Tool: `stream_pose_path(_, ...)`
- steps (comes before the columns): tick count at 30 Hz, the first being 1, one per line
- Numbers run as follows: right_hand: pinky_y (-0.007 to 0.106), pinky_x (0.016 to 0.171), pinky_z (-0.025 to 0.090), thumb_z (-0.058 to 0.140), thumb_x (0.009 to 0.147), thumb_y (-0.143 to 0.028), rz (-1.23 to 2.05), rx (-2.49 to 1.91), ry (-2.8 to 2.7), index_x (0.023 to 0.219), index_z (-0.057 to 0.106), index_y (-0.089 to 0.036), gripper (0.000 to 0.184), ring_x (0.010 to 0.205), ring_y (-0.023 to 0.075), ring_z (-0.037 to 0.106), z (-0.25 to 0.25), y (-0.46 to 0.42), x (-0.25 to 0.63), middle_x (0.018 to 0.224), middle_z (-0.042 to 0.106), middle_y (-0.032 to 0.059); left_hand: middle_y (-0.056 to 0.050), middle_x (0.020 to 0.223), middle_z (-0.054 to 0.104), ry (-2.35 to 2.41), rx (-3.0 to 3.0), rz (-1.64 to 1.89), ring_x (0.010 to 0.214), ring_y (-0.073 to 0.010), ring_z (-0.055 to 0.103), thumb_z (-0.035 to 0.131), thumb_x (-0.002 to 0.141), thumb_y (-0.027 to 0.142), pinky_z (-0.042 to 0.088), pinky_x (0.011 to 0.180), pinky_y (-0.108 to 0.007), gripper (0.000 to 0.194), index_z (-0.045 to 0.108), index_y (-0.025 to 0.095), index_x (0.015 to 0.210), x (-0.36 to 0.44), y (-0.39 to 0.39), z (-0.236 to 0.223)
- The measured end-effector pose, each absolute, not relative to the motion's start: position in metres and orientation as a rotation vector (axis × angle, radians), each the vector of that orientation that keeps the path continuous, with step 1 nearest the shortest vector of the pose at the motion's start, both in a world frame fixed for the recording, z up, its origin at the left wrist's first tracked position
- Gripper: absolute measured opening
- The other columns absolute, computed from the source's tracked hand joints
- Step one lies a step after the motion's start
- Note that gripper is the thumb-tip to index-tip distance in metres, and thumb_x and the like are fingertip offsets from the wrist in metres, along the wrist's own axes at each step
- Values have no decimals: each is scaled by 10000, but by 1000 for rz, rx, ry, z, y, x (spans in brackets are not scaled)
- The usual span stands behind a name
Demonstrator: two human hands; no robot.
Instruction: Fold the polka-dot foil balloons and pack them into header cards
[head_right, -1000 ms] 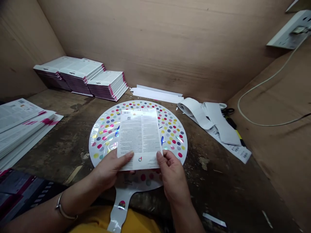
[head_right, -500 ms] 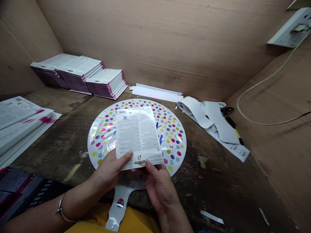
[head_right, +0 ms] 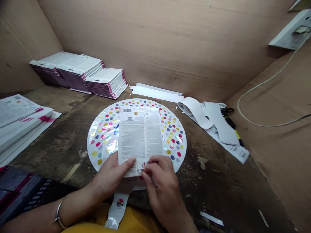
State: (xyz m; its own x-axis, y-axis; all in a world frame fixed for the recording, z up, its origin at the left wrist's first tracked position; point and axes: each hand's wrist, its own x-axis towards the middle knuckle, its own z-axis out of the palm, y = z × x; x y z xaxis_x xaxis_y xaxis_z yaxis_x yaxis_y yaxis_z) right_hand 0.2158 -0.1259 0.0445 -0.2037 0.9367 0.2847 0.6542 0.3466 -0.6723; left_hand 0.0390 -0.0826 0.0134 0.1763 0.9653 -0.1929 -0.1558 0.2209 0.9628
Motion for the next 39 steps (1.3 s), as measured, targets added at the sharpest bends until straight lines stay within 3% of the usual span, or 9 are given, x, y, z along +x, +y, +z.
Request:
stream_pose_path(4,275,649,511,483,876,-332,1106,-1502,-1941,676,574,-214,249,796,186,594,53,-141,278,934,598,59,-135,1066,675,1102,895,958,854,-259,671,596,809,388,543,760,-430,412,573,112,1115,28,-73,4)
stream_pose_path(7,320,752,511,549,840,-333,687,-1627,-1925,850,625,-240,120,899,218,596,50,-136,288,991,611,70,-133,1107,660,1112,937,959,936,-265,654,607,801,374,518,840,-441,411,575,120,1123,28,-70,5)
stream_pose_path(9,360,821,492,584,817,-293,396,-1566,-1955,1008,597,-249,196,958,231,575,45,-128,265,1029,603,80,-120,1131,652,1082,983,979,1020,-261,623,604,803,361,478,919,-433,382,592,126,1103,33,-72,11)
stream_pose_path(13,354,795,486,522,839,-185,293,-1357,-2127,927,617,-225,135,915,215,562,40,-112,205,958,604,81,-100,1123,658,1038,1014,1026,1033,-250,617,598,808,349,469,935,-417,342,606,132,1073,41,-78,19)
stream_pose_path(21,261,531,504,553,828,-351,1121,-1451,-2114,706,691,-251,210,582,175,621,65,-135,281,635,660,23,-122,1113,661,1206,1024,991,1051,-288,607,600,796,369,435,959,-487,412,594,111,1118,12,-68,4)
stream_pose_path(24,264,555,530,540,839,-291,957,-1665,-2292,781,718,-271,187,624,179,656,69,-145,287,730,709,24,-132,1201,613,1212,1085,995,1119,-275,566,597,803,364,396,1006,-457,441,580,97,1154,8,-64,0)
stream_pose_path(29,378,952,474,492,844,-149,808,-1348,-2564,1169,611,-301,377,1153,222,554,56,-164,248,1215,623,21,-108,1213,610,1203,1142,997,1118,-262,569,597,814,369,391,1016,-436,447,576,137,1196,7,-65,-2)
stream_pose_path(35,275,526,550,488,850,-278,642,-2021,-2465,757,702,-282,233,627,195,688,62,-200,311,750,733,20,-81,1228,603,1279,1167,946,1151,-265,544,610,812,400,381,1034,-419,454,574,173,1205,0,-65,4)
stream_pose_path(39,372,786,548,420,856,-289,405,-2109,-2294,1042,682,-217,329,960,254,659,68,-213,331,1072,691,94,-84,1215,612,1282,1092,912,1138,-276,553,645,774,433,416,1009,-416,500,581,164,1191,2,-63,3)
